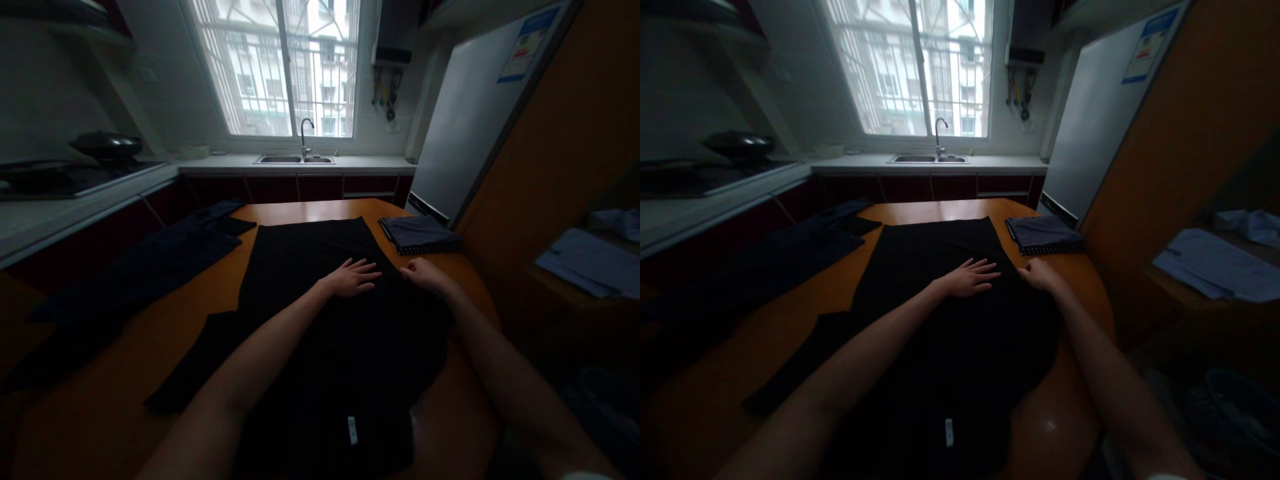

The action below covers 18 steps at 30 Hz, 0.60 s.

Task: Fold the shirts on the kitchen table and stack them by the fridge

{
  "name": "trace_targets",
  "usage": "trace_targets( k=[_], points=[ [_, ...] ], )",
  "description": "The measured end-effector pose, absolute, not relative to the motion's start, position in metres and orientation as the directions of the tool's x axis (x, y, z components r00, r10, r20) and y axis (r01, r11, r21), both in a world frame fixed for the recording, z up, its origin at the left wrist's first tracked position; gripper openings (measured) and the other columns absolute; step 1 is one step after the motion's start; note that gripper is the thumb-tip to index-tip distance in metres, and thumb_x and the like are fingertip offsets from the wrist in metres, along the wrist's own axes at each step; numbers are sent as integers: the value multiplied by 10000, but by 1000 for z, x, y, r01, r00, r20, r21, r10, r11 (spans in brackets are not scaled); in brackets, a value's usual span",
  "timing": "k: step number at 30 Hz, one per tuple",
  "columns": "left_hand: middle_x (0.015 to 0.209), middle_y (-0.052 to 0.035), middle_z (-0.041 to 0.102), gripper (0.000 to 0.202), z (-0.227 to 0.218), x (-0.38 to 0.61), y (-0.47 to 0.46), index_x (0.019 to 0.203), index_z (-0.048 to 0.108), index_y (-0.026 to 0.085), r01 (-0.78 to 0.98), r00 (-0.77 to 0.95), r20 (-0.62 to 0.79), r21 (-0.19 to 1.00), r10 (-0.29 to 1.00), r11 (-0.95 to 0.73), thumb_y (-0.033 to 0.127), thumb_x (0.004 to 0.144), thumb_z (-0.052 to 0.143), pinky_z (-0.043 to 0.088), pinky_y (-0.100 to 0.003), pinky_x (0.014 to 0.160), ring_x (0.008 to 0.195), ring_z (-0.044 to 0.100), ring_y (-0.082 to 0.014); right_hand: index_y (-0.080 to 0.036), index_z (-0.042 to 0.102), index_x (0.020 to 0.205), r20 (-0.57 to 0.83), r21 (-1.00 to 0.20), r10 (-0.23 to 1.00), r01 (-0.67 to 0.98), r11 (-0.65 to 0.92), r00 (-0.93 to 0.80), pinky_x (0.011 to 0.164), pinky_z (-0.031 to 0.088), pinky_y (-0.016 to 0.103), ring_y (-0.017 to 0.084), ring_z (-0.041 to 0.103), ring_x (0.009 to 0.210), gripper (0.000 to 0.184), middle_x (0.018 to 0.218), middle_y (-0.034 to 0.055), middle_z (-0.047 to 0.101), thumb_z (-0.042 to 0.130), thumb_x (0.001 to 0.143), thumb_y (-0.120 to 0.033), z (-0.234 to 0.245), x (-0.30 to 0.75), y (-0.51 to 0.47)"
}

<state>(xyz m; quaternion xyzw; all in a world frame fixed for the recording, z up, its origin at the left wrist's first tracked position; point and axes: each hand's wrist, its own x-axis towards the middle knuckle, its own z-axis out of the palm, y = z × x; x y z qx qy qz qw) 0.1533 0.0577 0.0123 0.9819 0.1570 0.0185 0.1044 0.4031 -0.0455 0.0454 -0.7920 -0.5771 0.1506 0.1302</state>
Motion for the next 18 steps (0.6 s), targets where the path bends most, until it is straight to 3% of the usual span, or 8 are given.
trace_targets(
  k=[4,8,10,12,15,17,18],
  points=[
    [1674,37,232,542,11,154,57,1566,324,414,316,945,11,219,326,-923,571,1048,314,77,-584,1234,1560,134,-274,-156,686,936,-215,-605,958,745,-281,187,601,455,233,179,670,731,188,857,66,742,757,809,-275,37,416,-82],
    [1674,-15,245,592,7,157,56,1580,323,343,415,896,66,224,438,-882,589,1041,310,94,-580,1234,1561,130,-285,-177,622,1118,-258,-676,933,643,-359,250,562,446,232,159,652,637,357,799,17,721,641,772,-91,29,417,-105],
    [1670,-67,255,624,6,157,56,1582,336,276,508,838,90,227,538,-831,587,1042,295,122,-580,1230,1556,146,-303,-179,625,1111,-190,-620,945,714,-325,266,612,468,247,179,681,709,368,863,45,733,620,760,-68,32,420,-109],
    [1663,-99,267,631,7,157,55,1572,359,235,553,808,91,225,582,-803,575,1045,292,143,-585,1225,1551,169,-311,-177,661,1024,-113,-445,955,845,-296,274,699,490,281,224,703,836,289,953,98,737,662,749,-88,39,423,-108],
    [1664,-83,268,589,8,158,53,1551,394,263,523,832,75,221,549,-823,553,1044,318,134,-605,1221,1547,194,-297,-172,704,947,-40,-164,962,948,-274,271,831,495,359,308,689,1001,150,1059,185,721,713,811,-233,50,412,-90],
    [1648,-53,316,526,8,160,54,1518,446,288,491,850,81,233,520,-839,499,1050,332,149,-584,1228,1535,242,-271,-155,720,1020,49,-138,979,972,-191,200,931,477,382,321,658,1105,212,1144,219,700,624,913,-311,53,391,-66],
    [1622,-44,374,494,8,160,56,1490,486,284,495,842,101,247,530,-833,454,1053,331,177,-550,1233,1518,291,-253,-146,713,1096,85,-185,988,977,-108,126,985,459,369,299,641,1155,260,1202,214,688,542,962,-287,52,376,-50]
  ],
)
